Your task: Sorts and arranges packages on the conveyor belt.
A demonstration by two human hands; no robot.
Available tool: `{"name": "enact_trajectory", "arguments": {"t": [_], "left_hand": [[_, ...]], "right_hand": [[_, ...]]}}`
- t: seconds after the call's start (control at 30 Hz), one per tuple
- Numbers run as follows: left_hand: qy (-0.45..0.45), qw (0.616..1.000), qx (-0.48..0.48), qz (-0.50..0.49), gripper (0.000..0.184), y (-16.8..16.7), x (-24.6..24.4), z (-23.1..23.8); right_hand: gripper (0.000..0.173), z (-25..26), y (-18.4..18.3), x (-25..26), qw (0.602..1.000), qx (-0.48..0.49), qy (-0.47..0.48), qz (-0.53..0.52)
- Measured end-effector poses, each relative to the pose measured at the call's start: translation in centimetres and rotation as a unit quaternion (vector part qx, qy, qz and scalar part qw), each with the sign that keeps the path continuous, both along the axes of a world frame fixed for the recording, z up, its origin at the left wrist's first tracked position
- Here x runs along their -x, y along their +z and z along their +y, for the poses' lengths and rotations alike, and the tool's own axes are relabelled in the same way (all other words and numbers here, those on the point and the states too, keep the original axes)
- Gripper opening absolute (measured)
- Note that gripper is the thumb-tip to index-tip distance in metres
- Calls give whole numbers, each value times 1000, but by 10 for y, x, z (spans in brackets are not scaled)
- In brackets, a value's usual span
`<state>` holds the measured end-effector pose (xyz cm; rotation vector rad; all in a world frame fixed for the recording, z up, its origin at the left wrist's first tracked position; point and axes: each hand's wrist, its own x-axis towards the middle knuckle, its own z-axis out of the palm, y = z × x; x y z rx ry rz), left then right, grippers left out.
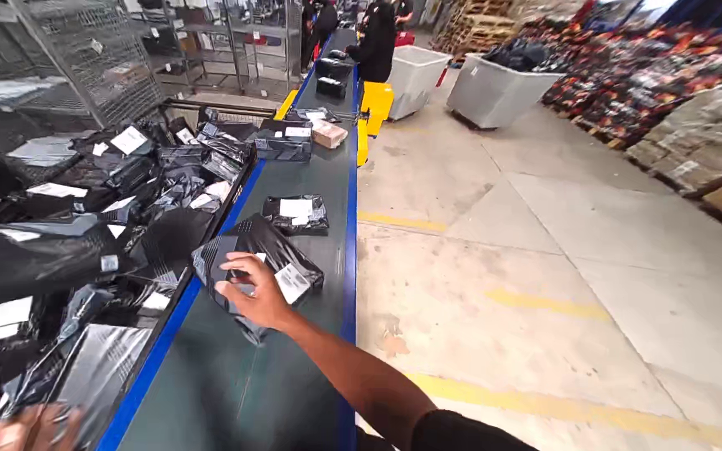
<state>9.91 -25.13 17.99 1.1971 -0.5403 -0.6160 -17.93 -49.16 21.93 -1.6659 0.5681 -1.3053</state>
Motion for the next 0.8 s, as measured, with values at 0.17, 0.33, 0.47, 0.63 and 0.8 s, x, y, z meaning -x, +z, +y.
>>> {"name": "enact_trajectory", "arguments": {"t": [0.17, 0.33, 0.47, 0.63, 0.8], "left_hand": [[-48, 974, -216, 56, 69, -109, 104, -31], [-5, 953, -264, 147, 79, -134, 132, -16], [-34, 954, -270, 126, 78, -144, 112, -2], [-69, 964, -235, 99, 71, -145, 110, 40], [-32, 971, -195, 132, 60, -143, 127, 101]], "right_hand": [[48, -53, -85, 119, 967, -67, -130, 209], [68, -9, -141, 159, 908, -276, -11, 315], [65, 20, -165, 143, 907, -294, 94, 285], [64, 77, -165, 120, 884, -338, 171, 274], [68, 147, -163, 108, 864, -341, 213, 302]]}}
